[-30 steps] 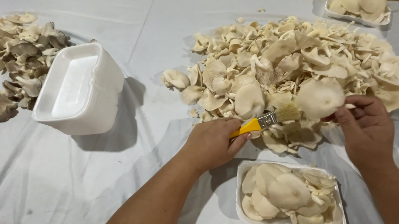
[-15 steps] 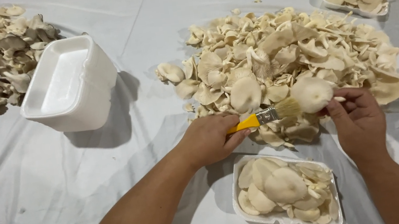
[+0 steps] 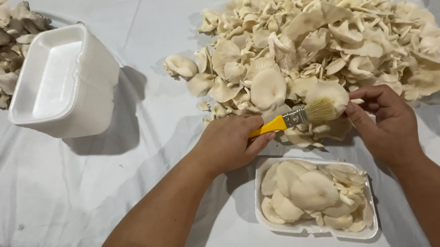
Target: The person picks up oyster mushrooms from a pile on a table, uses a yellow brush to clean the caps and gills, and places the cleaned mushrooms into a white styrofoam container. The process is repeated for multiple mushrooms.
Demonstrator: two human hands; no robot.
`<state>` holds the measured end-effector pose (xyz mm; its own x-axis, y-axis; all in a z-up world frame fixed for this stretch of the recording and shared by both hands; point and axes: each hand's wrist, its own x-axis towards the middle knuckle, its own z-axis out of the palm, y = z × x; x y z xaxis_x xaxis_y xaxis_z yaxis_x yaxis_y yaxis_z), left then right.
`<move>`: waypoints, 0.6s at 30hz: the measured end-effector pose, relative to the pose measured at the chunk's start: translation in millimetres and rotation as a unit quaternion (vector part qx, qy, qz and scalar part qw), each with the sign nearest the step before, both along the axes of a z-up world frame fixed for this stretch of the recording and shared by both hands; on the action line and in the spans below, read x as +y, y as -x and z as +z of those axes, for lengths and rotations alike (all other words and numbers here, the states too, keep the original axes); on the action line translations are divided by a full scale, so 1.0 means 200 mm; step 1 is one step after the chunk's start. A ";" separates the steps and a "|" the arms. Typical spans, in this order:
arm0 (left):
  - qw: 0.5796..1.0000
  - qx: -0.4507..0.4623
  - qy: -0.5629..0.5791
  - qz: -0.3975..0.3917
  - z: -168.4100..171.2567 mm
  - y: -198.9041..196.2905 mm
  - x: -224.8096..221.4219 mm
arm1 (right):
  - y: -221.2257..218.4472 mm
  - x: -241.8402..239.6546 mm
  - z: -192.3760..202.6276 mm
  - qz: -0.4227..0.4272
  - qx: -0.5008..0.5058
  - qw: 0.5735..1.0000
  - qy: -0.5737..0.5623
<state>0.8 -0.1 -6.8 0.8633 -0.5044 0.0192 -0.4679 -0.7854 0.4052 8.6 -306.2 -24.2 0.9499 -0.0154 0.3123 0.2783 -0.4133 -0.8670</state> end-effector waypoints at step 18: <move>1.000 -0.025 0.015 0.011 0.01 0.00 0.02 | -0.04 -0.07 -0.05 0.007 -0.047 0.998 -0.049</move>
